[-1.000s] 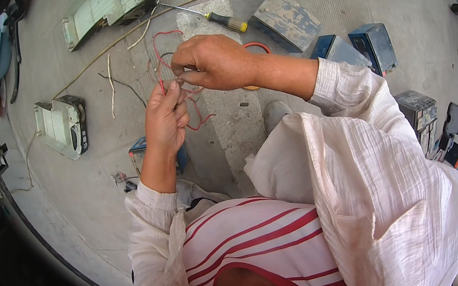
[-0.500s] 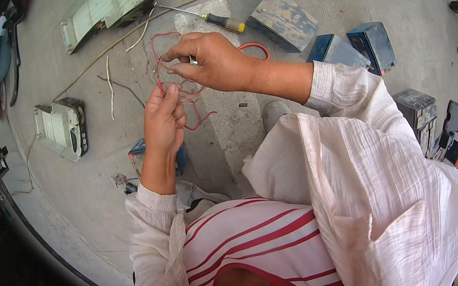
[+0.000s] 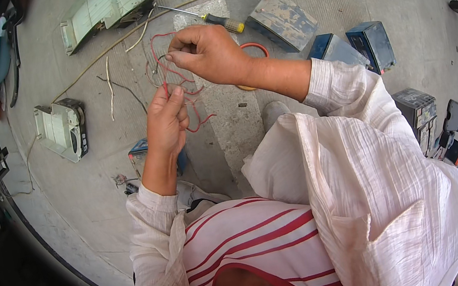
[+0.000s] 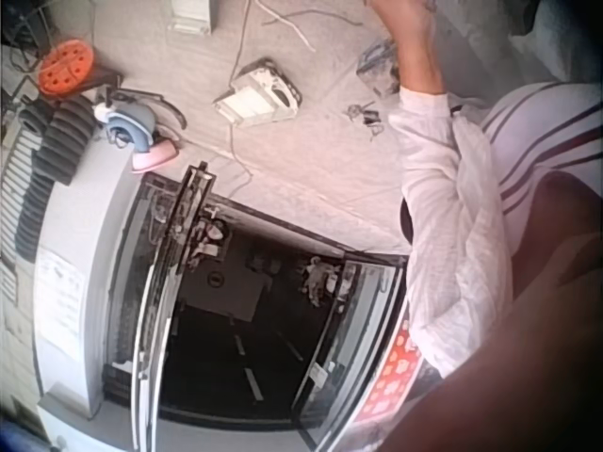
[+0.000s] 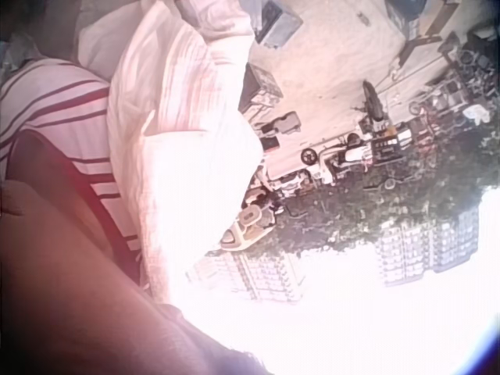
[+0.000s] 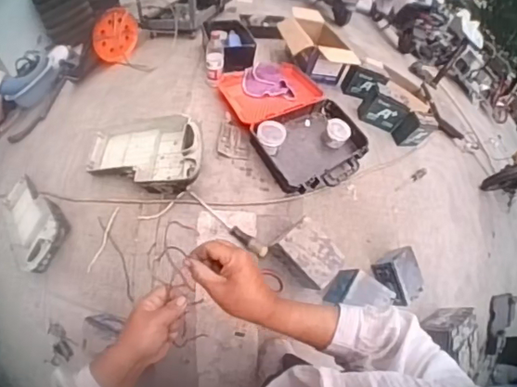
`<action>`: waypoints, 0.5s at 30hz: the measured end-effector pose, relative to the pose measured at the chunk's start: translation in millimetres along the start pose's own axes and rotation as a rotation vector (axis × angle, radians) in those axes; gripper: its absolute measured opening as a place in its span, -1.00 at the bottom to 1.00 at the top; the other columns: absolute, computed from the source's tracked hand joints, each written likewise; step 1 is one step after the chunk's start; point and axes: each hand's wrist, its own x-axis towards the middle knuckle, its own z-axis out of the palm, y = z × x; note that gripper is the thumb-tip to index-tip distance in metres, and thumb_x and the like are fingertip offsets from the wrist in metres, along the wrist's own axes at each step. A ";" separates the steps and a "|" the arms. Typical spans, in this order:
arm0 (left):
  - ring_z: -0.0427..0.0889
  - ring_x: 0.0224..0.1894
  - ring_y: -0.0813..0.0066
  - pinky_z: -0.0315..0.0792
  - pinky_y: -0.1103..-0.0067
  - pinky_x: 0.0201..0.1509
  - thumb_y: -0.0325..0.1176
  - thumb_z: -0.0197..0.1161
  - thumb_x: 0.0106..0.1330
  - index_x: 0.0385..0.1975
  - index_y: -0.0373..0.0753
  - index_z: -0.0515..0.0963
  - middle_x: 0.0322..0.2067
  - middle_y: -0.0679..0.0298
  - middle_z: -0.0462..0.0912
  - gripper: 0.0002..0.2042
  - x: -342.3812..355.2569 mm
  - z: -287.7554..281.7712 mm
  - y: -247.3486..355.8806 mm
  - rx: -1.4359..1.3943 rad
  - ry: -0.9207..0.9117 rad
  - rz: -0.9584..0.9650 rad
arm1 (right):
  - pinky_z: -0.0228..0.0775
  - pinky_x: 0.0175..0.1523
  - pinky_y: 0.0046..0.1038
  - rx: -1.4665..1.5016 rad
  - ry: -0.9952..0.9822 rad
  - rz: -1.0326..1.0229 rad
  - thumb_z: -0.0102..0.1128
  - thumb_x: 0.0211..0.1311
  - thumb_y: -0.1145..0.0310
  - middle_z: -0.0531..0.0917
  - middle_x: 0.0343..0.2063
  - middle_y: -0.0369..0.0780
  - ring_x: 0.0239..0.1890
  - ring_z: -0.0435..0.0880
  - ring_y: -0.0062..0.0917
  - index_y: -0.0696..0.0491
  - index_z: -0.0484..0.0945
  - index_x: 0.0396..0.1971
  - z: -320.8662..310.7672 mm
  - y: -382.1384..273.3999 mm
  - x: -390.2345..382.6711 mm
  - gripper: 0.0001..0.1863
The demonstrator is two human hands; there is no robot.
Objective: The person sits on the floor and uses scissors to strip insulation from red and white wires. They twist the exposed strands together and wrap them with white tape. The person repeats this process on multiple wire ends.
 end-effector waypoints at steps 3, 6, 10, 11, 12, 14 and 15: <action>0.09 -0.70 0.85 -0.07 0.76 -0.69 -0.34 0.10 0.38 -0.30 -0.18 0.42 -0.59 0.56 0.28 -0.92 -0.2 -0.1 -1.5 0.026 -0.001 -0.010 | 0.36 -0.42 -0.45 -0.189 -0.073 -0.042 0.26 0.05 0.41 0.52 -0.62 -0.20 -0.56 0.50 -0.48 0.15 0.58 -0.49 -8.7 -6.5 2.1 -0.89; 0.08 -0.70 0.85 -0.07 0.75 -0.69 -0.34 0.09 0.38 -0.31 -0.18 0.42 -0.61 0.57 0.26 -0.92 -1.0 0.7 -0.7 0.048 0.018 -0.034 | 0.39 -0.38 -0.35 -0.512 0.012 -0.342 0.21 0.02 0.43 0.54 -0.59 -0.15 -0.50 0.56 -0.32 0.14 0.55 -0.52 -20.0 1.8 15.7 -0.91; 0.09 -0.70 0.86 -0.07 0.76 -0.69 -0.32 0.08 0.39 -0.33 -0.17 0.42 -0.61 0.57 0.25 -0.91 0.9 -11.6 -2.9 0.034 0.127 -0.045 | 0.39 -0.35 -0.42 -0.743 0.378 -0.427 0.25 0.07 0.40 0.60 -0.51 -0.18 -0.45 0.59 -0.34 0.09 0.59 -0.46 -83.7 19.3 64.4 -0.91; 0.09 -0.70 0.85 -0.06 0.76 -0.69 -0.32 0.08 0.39 -0.33 -0.17 0.42 -0.61 0.57 0.26 -0.90 2.9 -20.1 -5.2 0.020 0.161 -0.041 | 0.40 -0.32 -0.39 -0.770 0.568 -0.343 0.26 0.07 0.37 0.61 -0.49 -0.20 -0.41 0.59 -0.33 0.06 0.59 -0.46 -106.9 16.9 73.6 -0.91; 0.07 -0.70 0.85 -0.05 0.77 -0.70 -0.31 0.07 0.40 -0.32 -0.16 0.42 -0.59 0.55 0.28 -0.90 5.3 -27.9 -6.3 -0.002 0.186 -0.028 | 0.33 -0.37 -0.26 -0.885 0.705 -0.506 0.18 0.00 0.49 0.50 -0.56 -0.07 -0.48 0.50 -0.16 0.14 0.47 -0.54 -138.5 6.8 85.4 -0.92; 0.04 -0.71 0.83 -0.03 0.79 -0.71 -0.29 0.05 0.41 -0.30 -0.15 0.41 -0.56 0.51 0.33 -0.90 11.4 -39.3 -8.5 -0.058 0.225 -0.005 | 0.33 -0.36 -0.29 -1.055 0.874 -0.447 0.19 0.04 0.49 0.50 -0.56 -0.10 -0.46 0.50 -0.17 0.12 0.48 -0.54 -168.9 -25.7 78.7 -0.92; 0.04 -0.72 0.83 -0.02 0.78 -0.71 -0.28 0.06 0.41 -0.29 -0.15 0.41 -0.54 0.49 0.36 -0.89 10.8 -37.8 -6.6 -0.044 0.252 0.006 | 0.33 -0.35 -0.26 -1.151 0.868 -0.540 0.19 0.01 0.49 0.51 -0.57 -0.12 -0.46 0.51 -0.16 0.12 0.48 -0.54 -162.4 -42.6 73.1 -0.94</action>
